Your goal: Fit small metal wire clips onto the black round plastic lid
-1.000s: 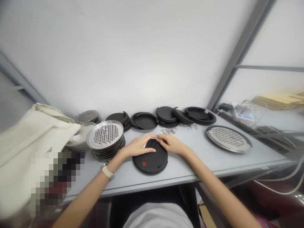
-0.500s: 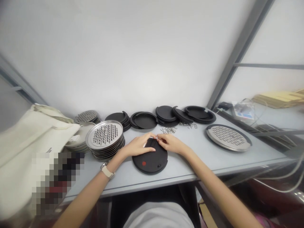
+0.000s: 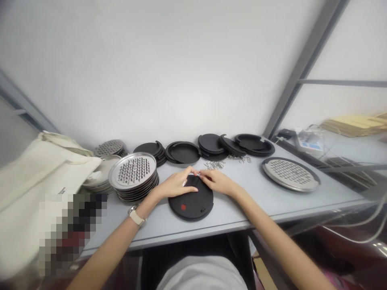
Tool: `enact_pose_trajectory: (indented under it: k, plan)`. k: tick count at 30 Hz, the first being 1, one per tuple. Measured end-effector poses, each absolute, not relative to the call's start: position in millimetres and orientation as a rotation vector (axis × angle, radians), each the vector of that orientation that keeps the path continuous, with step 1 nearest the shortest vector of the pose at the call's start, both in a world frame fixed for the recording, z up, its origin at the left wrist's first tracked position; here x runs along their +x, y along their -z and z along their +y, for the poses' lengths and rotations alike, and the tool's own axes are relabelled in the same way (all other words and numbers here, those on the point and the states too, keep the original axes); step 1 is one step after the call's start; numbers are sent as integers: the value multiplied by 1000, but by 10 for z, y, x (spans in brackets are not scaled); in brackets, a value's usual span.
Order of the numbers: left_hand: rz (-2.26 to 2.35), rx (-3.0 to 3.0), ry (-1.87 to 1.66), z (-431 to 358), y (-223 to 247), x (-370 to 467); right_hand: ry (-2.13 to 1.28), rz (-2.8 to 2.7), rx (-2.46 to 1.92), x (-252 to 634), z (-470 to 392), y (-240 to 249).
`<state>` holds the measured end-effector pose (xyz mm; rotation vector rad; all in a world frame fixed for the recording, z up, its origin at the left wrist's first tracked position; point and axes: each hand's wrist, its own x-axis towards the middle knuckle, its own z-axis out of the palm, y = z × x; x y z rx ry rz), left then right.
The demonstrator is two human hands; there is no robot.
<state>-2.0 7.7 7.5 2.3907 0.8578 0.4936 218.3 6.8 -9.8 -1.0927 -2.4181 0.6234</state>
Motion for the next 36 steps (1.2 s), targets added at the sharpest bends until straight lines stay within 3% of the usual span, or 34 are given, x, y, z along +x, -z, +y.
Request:
enact_pose_trajectory:
  k: [36]
  plan:
    - [864,2392,-473,99,-66,-24,-674,-2398,-1159,2201,82,118]
